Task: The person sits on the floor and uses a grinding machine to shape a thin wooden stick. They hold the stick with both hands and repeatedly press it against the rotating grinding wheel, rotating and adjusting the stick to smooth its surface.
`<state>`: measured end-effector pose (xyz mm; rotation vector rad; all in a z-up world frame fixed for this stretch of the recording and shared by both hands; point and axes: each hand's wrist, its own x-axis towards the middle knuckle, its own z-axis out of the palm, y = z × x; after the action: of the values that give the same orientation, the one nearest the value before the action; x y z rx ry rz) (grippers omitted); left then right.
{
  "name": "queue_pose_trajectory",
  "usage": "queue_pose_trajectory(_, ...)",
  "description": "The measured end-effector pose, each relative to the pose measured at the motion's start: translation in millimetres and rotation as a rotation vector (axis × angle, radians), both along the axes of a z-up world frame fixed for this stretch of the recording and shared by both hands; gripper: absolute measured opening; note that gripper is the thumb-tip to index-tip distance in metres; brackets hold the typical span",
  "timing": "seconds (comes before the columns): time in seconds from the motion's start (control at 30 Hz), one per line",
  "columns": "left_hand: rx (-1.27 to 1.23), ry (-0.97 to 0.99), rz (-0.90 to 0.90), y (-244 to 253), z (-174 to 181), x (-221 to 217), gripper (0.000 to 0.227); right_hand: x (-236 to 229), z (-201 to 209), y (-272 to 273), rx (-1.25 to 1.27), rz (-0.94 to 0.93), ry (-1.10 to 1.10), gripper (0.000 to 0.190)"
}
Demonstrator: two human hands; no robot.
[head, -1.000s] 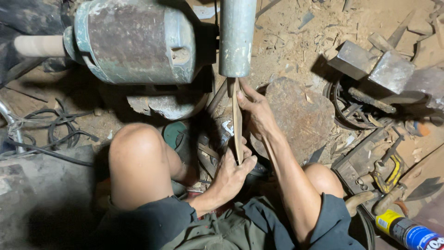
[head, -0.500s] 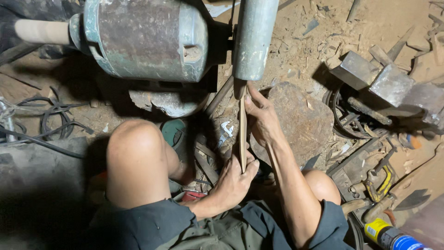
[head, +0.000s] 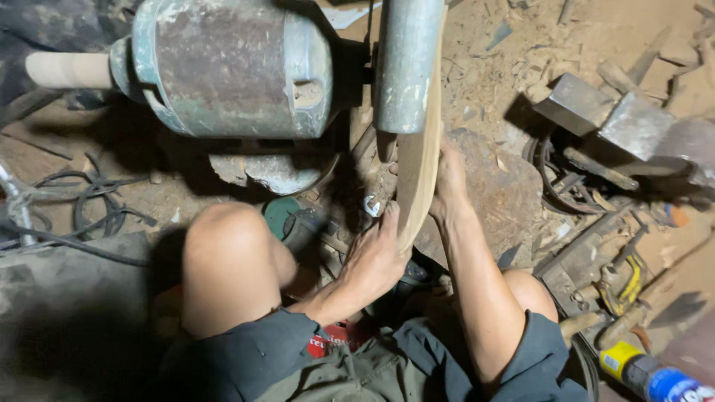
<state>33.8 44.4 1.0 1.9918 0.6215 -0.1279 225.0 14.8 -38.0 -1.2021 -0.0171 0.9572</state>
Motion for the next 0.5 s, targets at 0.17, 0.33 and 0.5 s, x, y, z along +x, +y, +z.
queue_pose_trajectory(0.17,0.320,-0.392,-0.078,4,0,-20,0.071,-16,36,-21,0.266,-0.010,0.026,0.051)
queue_pose_trajectory(0.33,0.393,-0.267,-0.178,3,7,-30,0.068,-25,53,-36,0.318,-0.017,-0.031,0.051)
queue_pose_trajectory(0.5,0.243,-0.125,-0.216,-6,10,-22,0.111,-30,41,-51,0.313,-0.124,0.015,0.050)
